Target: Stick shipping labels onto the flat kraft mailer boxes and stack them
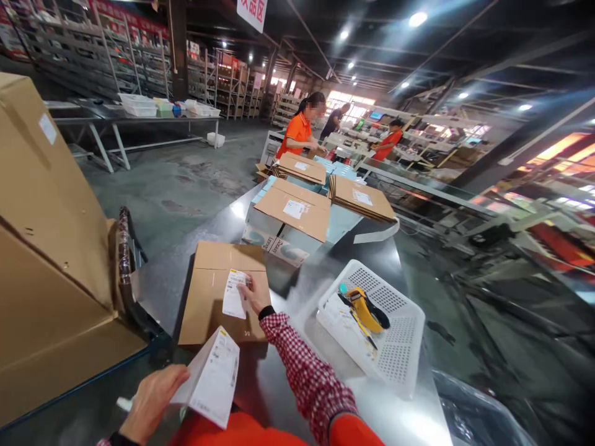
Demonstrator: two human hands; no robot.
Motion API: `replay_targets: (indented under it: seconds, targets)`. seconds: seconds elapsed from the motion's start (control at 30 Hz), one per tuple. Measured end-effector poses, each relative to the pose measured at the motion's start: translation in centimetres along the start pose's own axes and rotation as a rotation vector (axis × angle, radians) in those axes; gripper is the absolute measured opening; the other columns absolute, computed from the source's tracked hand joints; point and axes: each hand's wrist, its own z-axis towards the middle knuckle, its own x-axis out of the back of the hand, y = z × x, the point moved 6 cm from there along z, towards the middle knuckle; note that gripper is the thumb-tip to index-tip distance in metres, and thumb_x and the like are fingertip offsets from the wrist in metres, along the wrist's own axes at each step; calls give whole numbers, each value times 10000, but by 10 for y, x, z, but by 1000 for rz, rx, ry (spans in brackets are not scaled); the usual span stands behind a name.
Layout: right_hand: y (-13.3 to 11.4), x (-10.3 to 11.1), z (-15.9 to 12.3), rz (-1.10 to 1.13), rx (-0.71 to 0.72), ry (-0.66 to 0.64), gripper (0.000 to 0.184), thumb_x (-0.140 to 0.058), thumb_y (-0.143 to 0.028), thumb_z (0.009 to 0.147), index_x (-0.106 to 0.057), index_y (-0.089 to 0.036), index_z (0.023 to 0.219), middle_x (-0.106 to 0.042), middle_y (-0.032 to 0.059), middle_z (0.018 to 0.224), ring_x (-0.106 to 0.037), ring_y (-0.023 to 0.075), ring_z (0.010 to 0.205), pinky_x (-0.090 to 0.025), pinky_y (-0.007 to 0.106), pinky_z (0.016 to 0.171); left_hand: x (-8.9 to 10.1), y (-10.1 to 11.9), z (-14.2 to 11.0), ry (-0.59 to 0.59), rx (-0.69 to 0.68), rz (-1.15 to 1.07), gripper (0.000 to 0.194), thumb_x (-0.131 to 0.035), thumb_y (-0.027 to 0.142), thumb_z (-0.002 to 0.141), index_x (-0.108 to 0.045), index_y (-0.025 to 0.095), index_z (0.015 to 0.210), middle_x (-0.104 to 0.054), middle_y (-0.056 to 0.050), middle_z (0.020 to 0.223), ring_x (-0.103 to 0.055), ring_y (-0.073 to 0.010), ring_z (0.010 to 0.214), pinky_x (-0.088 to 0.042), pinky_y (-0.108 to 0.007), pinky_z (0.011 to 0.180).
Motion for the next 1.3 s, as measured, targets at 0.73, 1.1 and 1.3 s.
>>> replay_targets:
  seconds: [0.73, 1.1, 1.3]
  targets:
    - [68, -18, 9, -763, -57, 25, 511, -451, -391, 896, -435, -182, 1362, -336, 140, 1484, -186, 329, 1395, -55, 578, 1099, -55, -31, 38, -92, -92, 161, 271, -437, 192, 829, -654, 200, 667, -535, -101, 1349, -472, -273, 1261, -427, -440, 1022]
    - [111, 47, -56, -424, -246, 222, 417, -423, -161, 755, -564, -109, 1144, -619, 129, 1119, -534, 232, 1079, -432, 350, 927, -65, -52, 30, 53, 54, 25, 356, -418, 324, 836, -726, 173, 743, -389, -138, 1445, -357, -370, 1324, -361, -504, 1052]
    - [115, 52, -54, -355, -233, 223, 444, -440, -150, 738, -542, -131, 1170, -600, 118, 1149, -524, 226, 1097, -423, 360, 952, -64, -52, 30, 61, 79, -20, 396, -421, 373, 827, -734, 135, 785, -386, -179, 1434, -351, -408, 1314, -344, -535, 1048]
